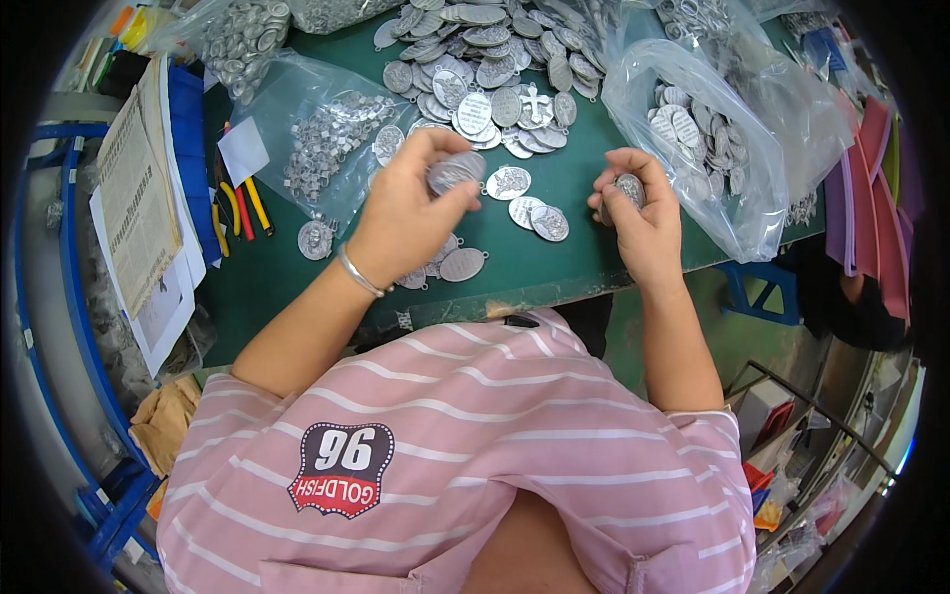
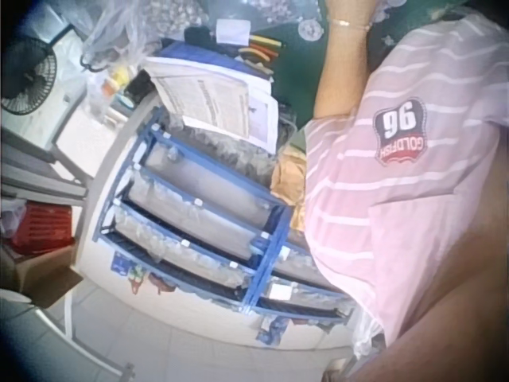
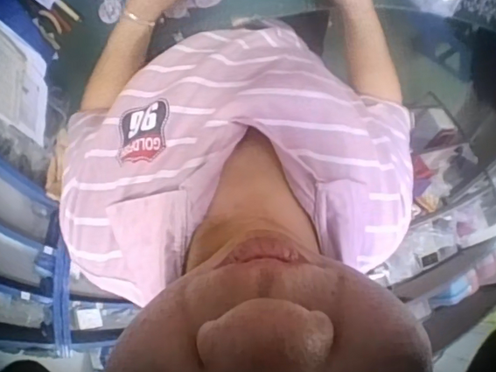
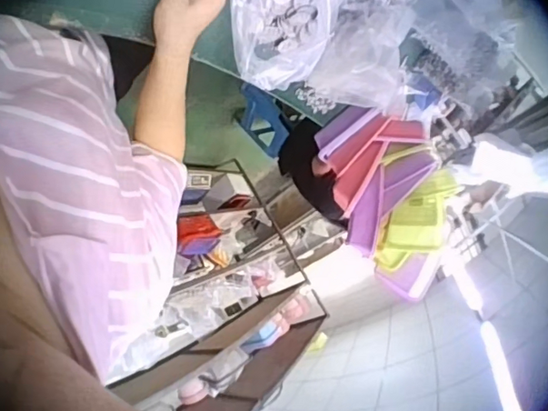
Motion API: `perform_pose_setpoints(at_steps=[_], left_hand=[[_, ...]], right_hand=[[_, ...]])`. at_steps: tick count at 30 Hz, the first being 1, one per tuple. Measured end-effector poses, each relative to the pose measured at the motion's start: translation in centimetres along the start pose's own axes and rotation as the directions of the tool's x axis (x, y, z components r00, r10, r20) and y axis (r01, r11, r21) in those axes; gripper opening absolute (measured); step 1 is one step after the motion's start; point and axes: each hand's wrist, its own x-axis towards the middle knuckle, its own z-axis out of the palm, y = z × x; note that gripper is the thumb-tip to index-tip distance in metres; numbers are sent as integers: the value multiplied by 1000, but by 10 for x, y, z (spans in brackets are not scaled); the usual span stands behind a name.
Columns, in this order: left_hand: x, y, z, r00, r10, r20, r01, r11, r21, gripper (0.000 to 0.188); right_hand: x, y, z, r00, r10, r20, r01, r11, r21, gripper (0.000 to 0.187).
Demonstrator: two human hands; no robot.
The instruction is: The person picks up metal tags from a pile, turns them over by hand to check both sides, and places them into smaller piles or into a plastic bag.
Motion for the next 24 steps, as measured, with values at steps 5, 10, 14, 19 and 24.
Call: perform_pose_setpoints(at_steps=[5,10,14,19,24], left_hand=[[11,6,-5,979,205,-10,-177,867,466,31],[20,-2,18,879,425,215,-467,682,562,38],[23,-4,22,903,355,243,-424,638,644,41],[23,-6,22,910,334,244,-407,618,673,39],[23,-6,21,896,360,260,-438,625,646,39]], right_hand=[[-10,-6,20,924,-227,308,372,715,-591,43],[-15,-9,33,901,-236,363,431,571,-699,40],[-16,-11,31,895,-225,384,443,536,-719,38],[-18,-4,24,917,-218,334,395,611,-686,34],[-16,-7,24,902,-228,366,422,640,-642,31]])
